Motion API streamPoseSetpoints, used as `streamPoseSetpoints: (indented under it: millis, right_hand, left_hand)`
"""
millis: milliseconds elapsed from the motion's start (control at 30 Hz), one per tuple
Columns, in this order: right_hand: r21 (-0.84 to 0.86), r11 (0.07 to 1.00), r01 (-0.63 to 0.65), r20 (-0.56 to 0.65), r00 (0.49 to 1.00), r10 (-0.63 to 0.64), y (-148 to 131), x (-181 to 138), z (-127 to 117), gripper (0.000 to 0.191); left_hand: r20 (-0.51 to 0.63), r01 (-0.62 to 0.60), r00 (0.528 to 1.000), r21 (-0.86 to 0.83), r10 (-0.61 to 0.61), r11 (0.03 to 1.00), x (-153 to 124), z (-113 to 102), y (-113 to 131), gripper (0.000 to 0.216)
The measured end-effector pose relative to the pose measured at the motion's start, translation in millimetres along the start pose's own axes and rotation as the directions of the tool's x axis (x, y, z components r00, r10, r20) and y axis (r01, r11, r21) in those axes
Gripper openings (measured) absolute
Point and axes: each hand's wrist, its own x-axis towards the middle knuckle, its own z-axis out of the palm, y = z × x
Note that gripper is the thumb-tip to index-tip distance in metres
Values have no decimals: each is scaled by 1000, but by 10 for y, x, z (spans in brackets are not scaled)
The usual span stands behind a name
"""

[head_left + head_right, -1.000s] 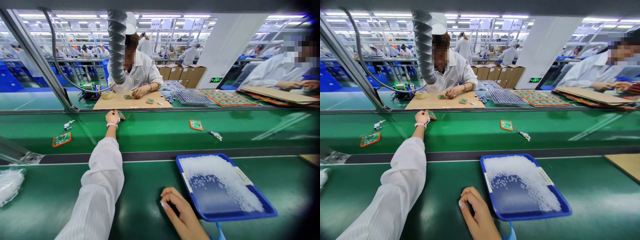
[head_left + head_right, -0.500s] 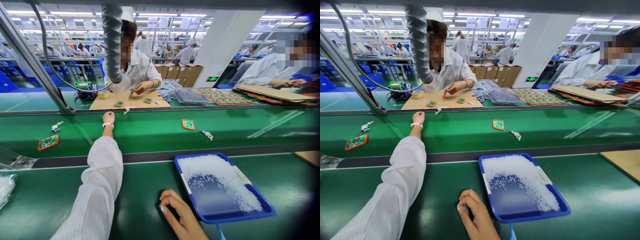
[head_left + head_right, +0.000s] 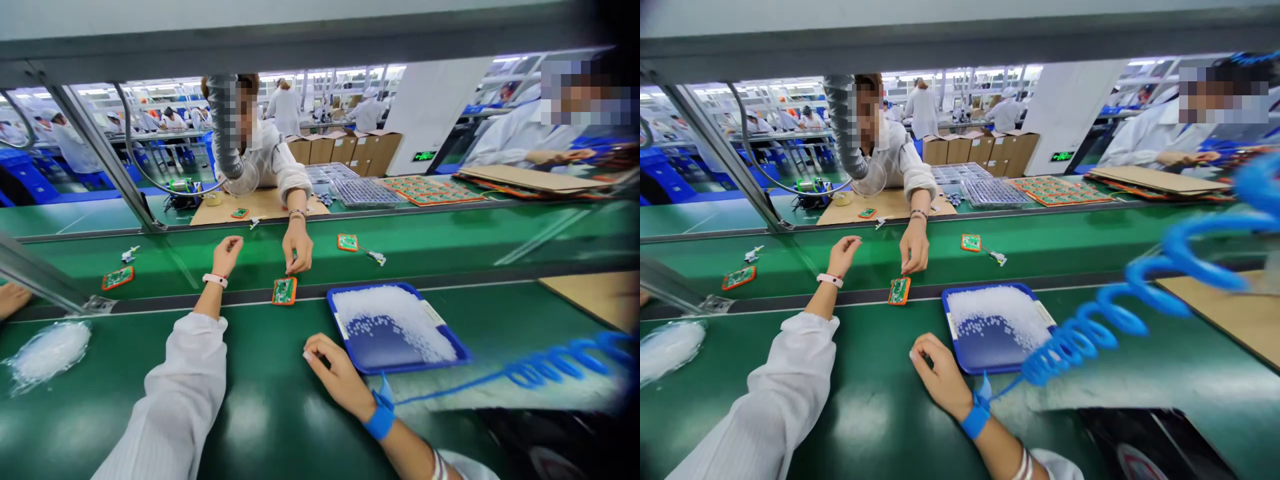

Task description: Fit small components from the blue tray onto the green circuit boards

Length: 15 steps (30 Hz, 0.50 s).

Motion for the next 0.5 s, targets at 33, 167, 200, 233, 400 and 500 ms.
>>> streamPoseSetpoints:
  millis: [33, 167, 200, 233, 400, 500]
  right_hand:
    - [21, 1000, 14, -19, 1000, -13, -20, -7, -12, 21]
    - [124, 992, 29, -153, 988, -10, -84, 2, -250, 16]
    - [126, 992, 5, -201, 979, 20, -71, 18, -364, 18]
    - [106, 994, -31, -255, 965, 57, -38, 36, -494, 21]
    - [-274, 938, -215, -426, 901, 82, 347, 54, -1116, 13]
    - [-470, 851, -234, -320, 944, 83, 549, -4, -1250, 13]
  left_hand:
    - [103, -45, 994, -20, 47, 999, -169, 23, 81, 29]
    - [513, -298, 804, -89, 300, 950, -844, 139, 310, 64]
    - [578, -366, 737, -96, 351, 926, -968, 169, 338, 74]
    - [617, -419, 689, -90, 381, 904, -1063, 198, 356, 80]
    - [620, -492, 686, 10, 380, 871, -1212, 278, 382, 73]
    - [621, -486, 697, 42, 358, 873, -1259, 248, 388, 72]
